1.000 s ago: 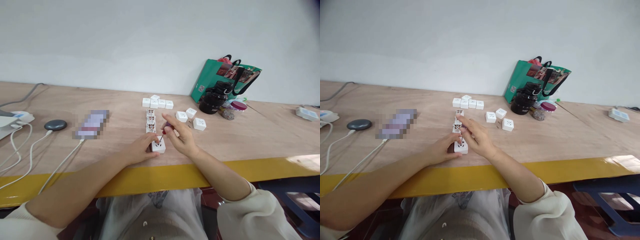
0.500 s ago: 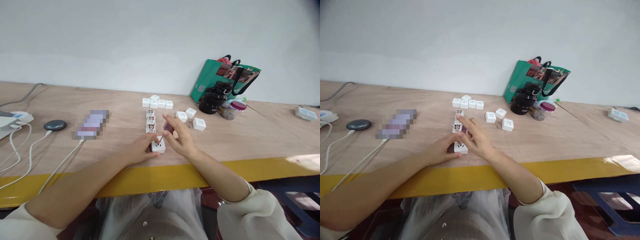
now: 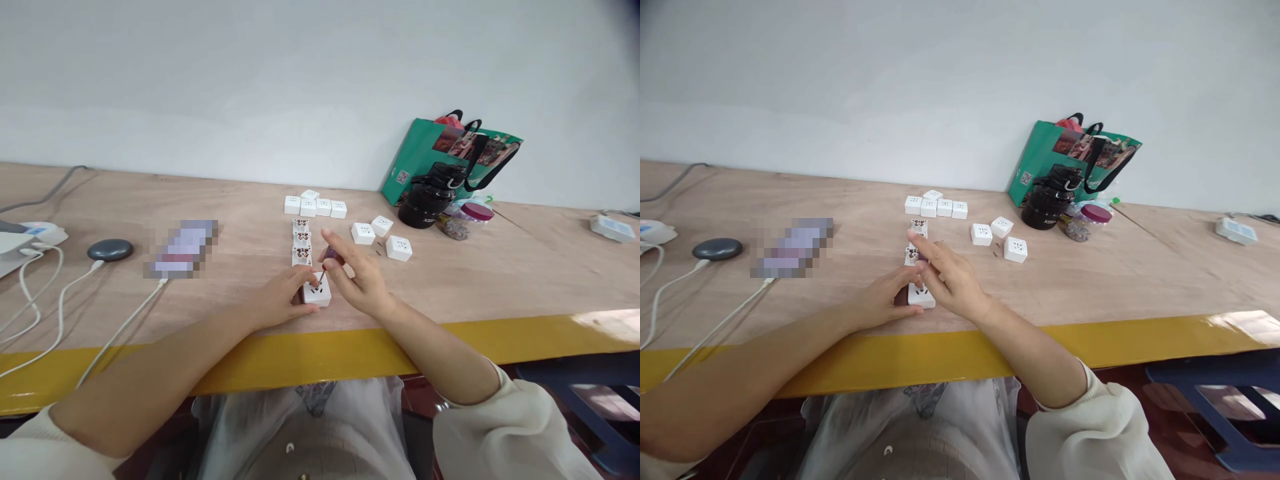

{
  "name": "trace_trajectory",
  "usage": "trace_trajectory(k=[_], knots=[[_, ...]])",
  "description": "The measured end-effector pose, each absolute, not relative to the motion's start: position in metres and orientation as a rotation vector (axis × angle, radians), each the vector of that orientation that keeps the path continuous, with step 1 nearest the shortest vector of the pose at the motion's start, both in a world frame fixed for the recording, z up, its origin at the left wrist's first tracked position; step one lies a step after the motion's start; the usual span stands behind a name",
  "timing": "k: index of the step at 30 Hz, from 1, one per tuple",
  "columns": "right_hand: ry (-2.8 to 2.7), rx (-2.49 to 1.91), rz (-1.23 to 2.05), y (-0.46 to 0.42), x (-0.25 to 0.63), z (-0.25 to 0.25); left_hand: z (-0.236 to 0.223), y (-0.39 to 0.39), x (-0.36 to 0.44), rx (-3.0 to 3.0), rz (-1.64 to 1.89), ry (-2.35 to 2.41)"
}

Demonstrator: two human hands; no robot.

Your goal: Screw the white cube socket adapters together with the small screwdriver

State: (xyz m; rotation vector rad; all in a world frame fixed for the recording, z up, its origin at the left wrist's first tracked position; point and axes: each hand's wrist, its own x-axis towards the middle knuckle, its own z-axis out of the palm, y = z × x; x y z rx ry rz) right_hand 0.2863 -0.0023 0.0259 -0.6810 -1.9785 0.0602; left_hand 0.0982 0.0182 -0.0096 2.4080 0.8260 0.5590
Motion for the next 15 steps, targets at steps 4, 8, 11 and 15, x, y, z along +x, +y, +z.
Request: trace_trajectory(k=[4, 8, 11, 15], knots=[[-1.977, -0.676, -0.001, -0.0028, 0.2852, 0.0264, -0.0093, 0.0176, 0.0978, 2.411, 0.574, 0.803], [-1.967, -0.669, 0.017, -0.0033, 0.2854, 0.0253, -0.0077, 0.0169, 0.0972, 2.419, 0.562, 0.817], [-1.956, -0.734, -0.035, -0.0038, 0.2867, 0.0247, -0.0074, 0.0169, 0.0966, 2.418, 0.556, 0.815], [-1.93, -0.69, -0.016, -0.0043, 0.2877, 0.0258, -0.0135, 0.0191, 0.0948, 2.441, 0.568, 0.802]])
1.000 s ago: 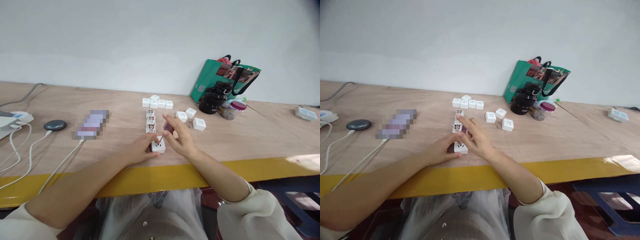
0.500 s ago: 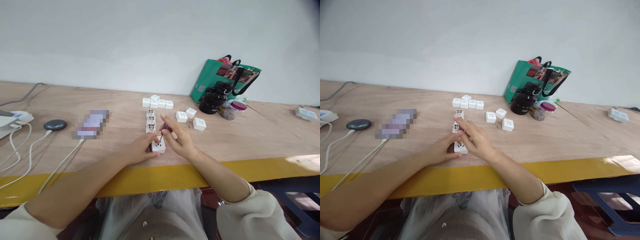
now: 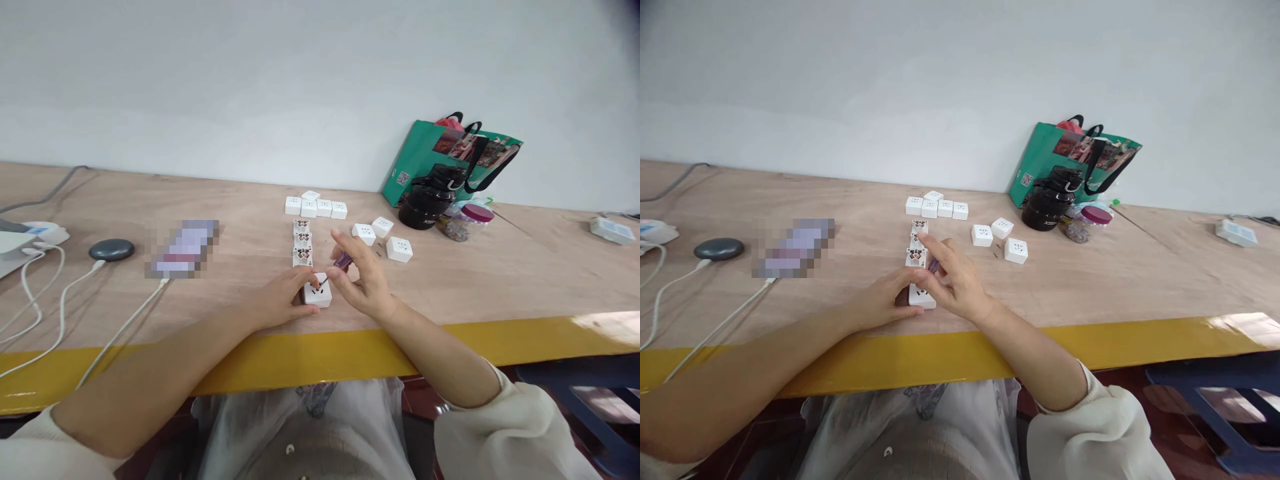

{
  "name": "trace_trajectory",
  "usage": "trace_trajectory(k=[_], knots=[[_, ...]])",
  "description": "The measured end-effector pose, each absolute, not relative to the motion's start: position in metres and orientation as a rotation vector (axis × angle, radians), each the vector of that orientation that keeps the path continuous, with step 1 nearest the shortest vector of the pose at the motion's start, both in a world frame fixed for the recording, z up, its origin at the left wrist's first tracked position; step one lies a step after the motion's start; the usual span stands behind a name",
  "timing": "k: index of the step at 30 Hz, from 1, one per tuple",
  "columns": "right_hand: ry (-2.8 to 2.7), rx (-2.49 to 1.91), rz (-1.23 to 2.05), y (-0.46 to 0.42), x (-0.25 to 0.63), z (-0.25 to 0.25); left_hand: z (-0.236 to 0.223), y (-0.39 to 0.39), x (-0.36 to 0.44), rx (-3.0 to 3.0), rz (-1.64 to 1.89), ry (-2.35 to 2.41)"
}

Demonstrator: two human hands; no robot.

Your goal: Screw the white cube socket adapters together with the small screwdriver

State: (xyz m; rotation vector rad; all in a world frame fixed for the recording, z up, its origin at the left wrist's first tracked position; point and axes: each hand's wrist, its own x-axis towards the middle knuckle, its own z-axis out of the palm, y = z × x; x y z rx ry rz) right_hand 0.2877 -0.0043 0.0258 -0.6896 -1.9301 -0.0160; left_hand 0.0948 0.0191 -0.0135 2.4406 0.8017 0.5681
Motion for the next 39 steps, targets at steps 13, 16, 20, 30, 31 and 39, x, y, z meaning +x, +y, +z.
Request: trace_trajectory(k=[13, 16, 20, 30, 31, 39], knots=[[-1.548, -1.033, 0.178, 0.025, 0.319, 0.023, 0.012, 0.012, 0.087, 2.501, 0.31, 0.891], [-1.627, -1.501, 0.008, 0.05, 0.344, 0.023, 0.033, 0.015, 0.069, 2.434, 0.159, 1.007], [-1.88, -2.03, -0.071, 0.075, 0.361, 0.013, 0.043, 0.034, 0.038, 2.383, 0.066, 1.381], [-2.145, -2.042, -0.016, 0.067, 0.336, 0.007, 0.016, 0.112, 0.03, 2.534, 0.279, 1.877], [-2.162, -2.024, -0.012, 0.062, 0.332, 0.009, 0.013, 0.117, 0.03, 2.543, 0.297, 1.883], [-2.27, -1.886, 0.121, 0.049, 0.327, 0.016, -0.003, 0.129, 0.027, 2.592, 0.402, 1.936]])
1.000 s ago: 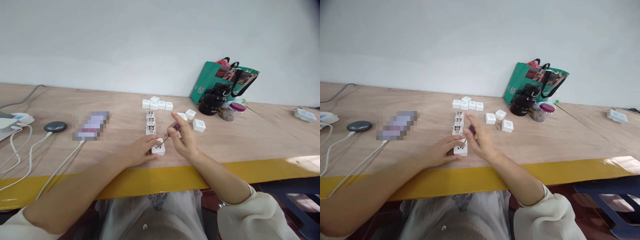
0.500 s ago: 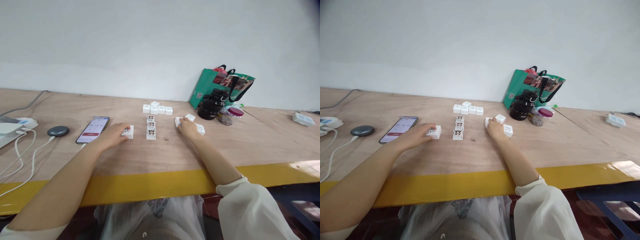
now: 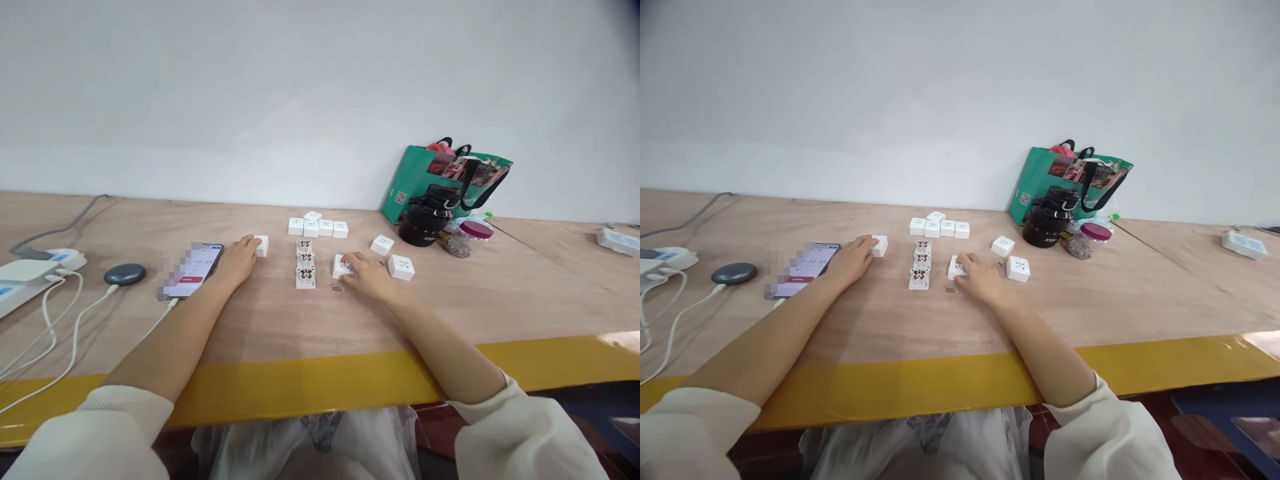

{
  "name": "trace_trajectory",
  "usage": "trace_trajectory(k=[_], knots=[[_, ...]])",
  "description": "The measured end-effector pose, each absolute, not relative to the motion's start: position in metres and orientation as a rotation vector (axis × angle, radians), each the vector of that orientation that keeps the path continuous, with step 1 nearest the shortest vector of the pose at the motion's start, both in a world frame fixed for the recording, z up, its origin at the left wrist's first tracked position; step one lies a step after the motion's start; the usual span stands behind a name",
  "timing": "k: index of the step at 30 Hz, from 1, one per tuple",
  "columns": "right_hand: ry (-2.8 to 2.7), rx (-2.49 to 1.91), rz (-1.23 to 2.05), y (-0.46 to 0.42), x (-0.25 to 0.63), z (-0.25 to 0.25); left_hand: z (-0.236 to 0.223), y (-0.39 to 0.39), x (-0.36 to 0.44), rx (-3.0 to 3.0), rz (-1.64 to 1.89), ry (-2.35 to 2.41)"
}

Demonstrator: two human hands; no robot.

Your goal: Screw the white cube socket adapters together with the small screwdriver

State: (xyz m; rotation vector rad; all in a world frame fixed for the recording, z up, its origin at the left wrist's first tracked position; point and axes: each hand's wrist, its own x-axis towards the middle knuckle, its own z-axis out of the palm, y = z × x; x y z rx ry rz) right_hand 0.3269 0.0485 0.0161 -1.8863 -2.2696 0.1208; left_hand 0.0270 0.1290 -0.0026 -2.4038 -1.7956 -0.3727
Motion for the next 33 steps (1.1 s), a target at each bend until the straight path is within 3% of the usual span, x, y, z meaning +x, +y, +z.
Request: trace_trajectory(k=[10, 17, 24, 33], knots=[[-2.131, -1.588, 0.413, 0.049, 0.332, 0.011, -0.003, 0.074, 0.075, -2.913, -0.537, -1.562], [-2.171, -1.064, 0.553, 0.033, 0.313, 0.009, -0.011, 0.064, 0.09, -3.188, -0.794, -1.482], [-2.373, -1.083, 0.396, 0.031, 0.313, 0.007, -0.017, 0.066, 0.089, -3.305, -0.894, -1.516], [-2.471, -1.051, 0.522, 0.033, 0.313, 0.007, -0.014, 0.06, 0.091, -3.311, -0.854, -1.486]])
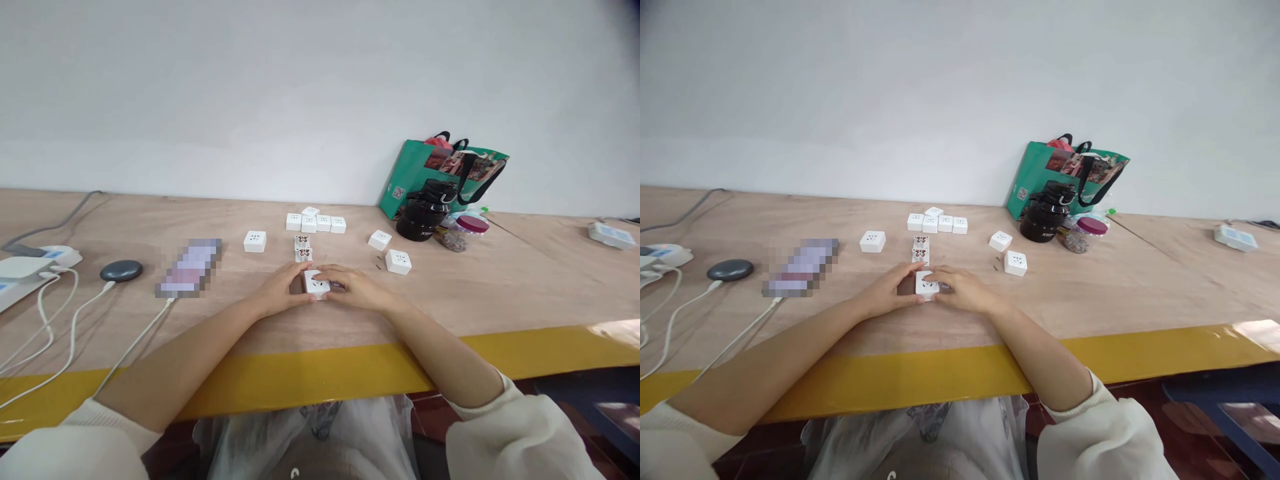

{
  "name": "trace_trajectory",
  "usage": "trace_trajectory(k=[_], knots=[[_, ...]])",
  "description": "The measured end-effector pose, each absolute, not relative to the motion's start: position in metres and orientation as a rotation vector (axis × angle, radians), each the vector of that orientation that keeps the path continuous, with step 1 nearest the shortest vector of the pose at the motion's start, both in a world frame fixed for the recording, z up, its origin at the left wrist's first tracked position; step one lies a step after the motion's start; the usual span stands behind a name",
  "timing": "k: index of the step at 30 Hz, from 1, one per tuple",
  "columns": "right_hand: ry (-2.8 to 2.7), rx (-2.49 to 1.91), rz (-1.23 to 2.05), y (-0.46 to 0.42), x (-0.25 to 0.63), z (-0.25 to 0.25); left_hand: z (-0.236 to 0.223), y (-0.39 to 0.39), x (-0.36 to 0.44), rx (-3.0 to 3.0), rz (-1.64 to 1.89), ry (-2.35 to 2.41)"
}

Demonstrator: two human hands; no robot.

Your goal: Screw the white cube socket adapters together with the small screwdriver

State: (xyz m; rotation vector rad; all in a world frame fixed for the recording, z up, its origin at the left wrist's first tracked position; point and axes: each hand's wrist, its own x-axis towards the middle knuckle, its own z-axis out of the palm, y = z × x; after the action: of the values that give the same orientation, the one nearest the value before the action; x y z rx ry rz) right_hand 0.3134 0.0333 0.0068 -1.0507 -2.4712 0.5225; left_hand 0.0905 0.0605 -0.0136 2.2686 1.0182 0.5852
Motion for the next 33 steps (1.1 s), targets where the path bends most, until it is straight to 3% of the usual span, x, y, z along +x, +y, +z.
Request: trace_trajectory(k=[3, 6, 14, 22, 33], knots=[[-2.357, -1.384, 0.405, 0.039, 0.326, 0.017, -0.013, 0.058, 0.093, 2.288, 0.582, 0.961], [-2.047, -2.081, 0.046, 0.05, 0.354, 0.025, -0.012, 0.058, 0.094, 2.272, 0.565, 0.993], [-2.023, -2.41, -0.016, 0.065, 0.383, 0.011, -0.011, 0.059, 0.093, 2.243, 0.53, 1.005], [-2.098, -2.17, 0.056, 0.059, 0.358, 0.009, -0.006, 0.054, 0.094, 2.256, 0.506, 0.975], [-2.136, -1.182, 0.671, 0.026, 0.305, 0.018, -0.009, 0.055, 0.097, 2.314, 0.573, 0.816]])
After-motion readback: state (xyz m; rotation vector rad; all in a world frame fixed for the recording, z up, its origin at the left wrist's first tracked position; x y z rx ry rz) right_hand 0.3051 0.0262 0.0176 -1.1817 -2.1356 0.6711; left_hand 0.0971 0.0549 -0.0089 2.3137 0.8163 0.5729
